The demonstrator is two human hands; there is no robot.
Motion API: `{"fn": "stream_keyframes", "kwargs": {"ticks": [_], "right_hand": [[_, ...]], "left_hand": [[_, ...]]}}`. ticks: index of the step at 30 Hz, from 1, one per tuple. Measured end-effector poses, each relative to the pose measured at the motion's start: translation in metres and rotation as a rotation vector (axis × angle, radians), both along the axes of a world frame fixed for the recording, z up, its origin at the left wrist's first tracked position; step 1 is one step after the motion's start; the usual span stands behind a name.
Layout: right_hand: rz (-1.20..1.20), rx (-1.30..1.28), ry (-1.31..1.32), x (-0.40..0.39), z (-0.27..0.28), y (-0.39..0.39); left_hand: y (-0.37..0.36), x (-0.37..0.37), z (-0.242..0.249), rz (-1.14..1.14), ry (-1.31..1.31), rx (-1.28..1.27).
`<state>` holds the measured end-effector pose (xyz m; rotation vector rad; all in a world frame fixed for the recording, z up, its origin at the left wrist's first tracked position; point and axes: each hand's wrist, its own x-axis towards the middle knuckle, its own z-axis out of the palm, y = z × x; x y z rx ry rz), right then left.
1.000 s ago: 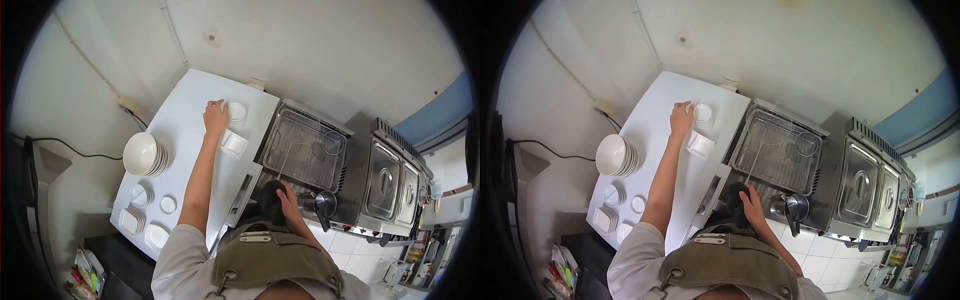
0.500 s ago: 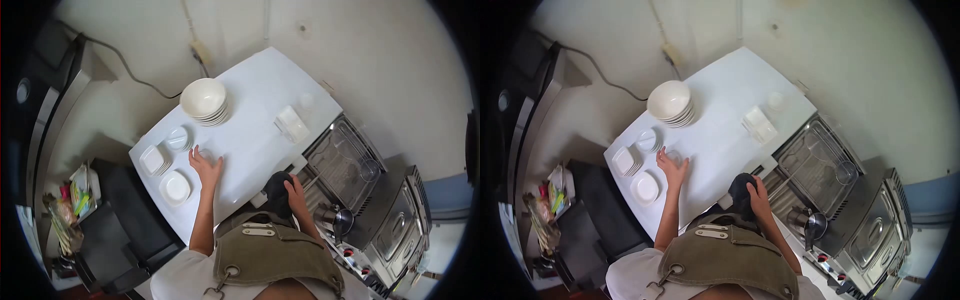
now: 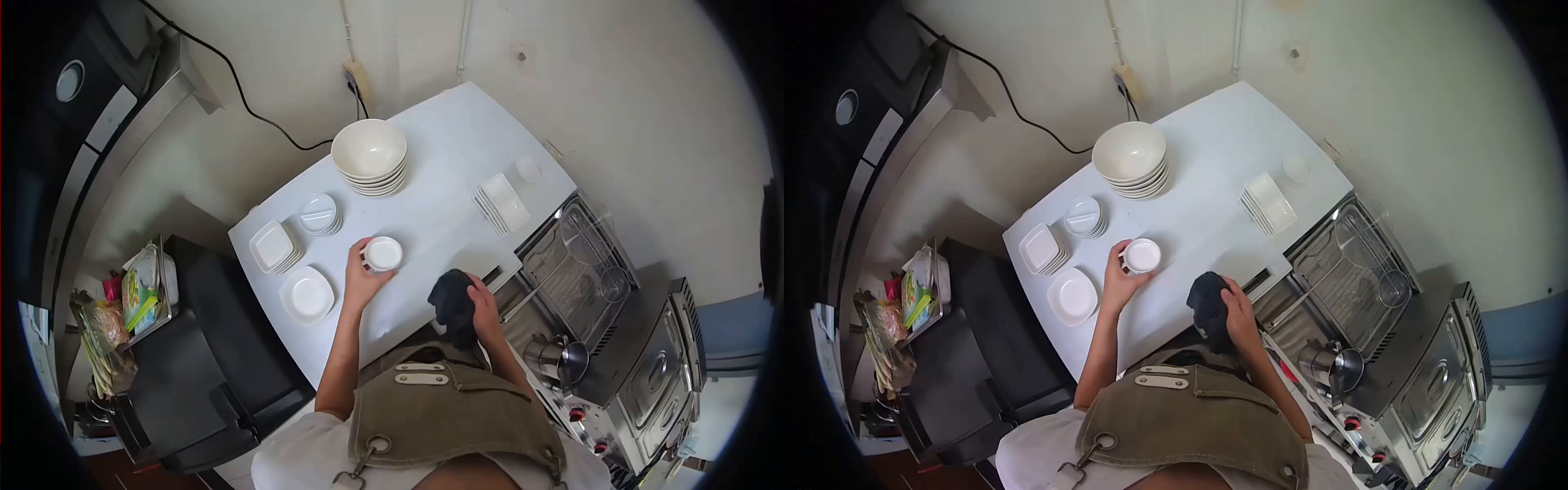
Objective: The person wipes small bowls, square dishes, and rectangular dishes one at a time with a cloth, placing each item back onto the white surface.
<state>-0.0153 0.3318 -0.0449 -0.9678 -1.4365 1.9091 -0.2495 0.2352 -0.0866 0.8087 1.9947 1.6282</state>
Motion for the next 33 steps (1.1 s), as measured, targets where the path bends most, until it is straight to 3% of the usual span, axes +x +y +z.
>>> {"fn": "stream_keyframes", "kwargs": {"ticks": [3,5,6,7,9,11,13,15,17,20,27,29,30,32,33], "right_hand": [[0.004,-0.117,0.098,-0.007,0.031,0.004],[-0.01,-0.158,0.142,-0.011,0.046,0.006],[0.018,0.209,0.047,-0.012,0.05,0.008],[0.051,0.573,-0.054,-0.016,0.06,0.008],[0.104,0.678,-0.083,-0.02,0.091,-0.003],[0.277,0.714,-0.264,-0.024,0.106,-0.018],[0.322,0.831,-0.19,-0.027,0.097,-0.029],[0.146,1.077,-0.206,-0.03,0.096,-0.035],[0.114,1.125,-0.279,-0.033,0.097,-0.039],[-0.013,1.17,-0.614,-0.04,0.098,-0.037],[0.142,0.831,-0.718,-0.034,0.119,-0.035],[0.262,0.767,-0.417,-0.022,0.109,-0.021],[0.256,0.767,-0.416,-0.018,0.11,-0.015],[0.369,0.327,-0.178,-0.01,0.114,-0.005],[0.365,0.326,-0.175,-0.002,0.108,-0.003]], "left_hand": [[0.007,0.015,0.035,-0.215,-0.116,0.043],[0.012,0.022,0.053,-0.444,-0.228,0.216],[0.012,0.025,0.072,-0.581,-0.415,0.221],[0.012,0.029,0.08,-0.587,-0.422,0.222],[0.016,0.038,0.091,-0.727,-0.717,0.399],[0.019,0.049,0.094,-0.726,-0.704,0.41],[0.022,0.054,0.093,-0.714,-0.819,0.377],[0.023,0.063,0.095,-0.764,-0.777,0.403],[0.026,0.075,0.094,-0.583,-0.824,0.413],[0.029,0.083,0.081,-0.494,-0.615,0.42],[0.034,0.084,0.094,-0.427,-0.23,0.486],[0.034,0.08,0.094,-0.454,-0.147,0.494],[0.032,0.08,0.098,-0.498,-0.151,0.507],[0.032,0.082,0.102,-0.564,-0.13,0.524],[0.033,0.081,0.103,-0.568,-0.128,0.522]]}}
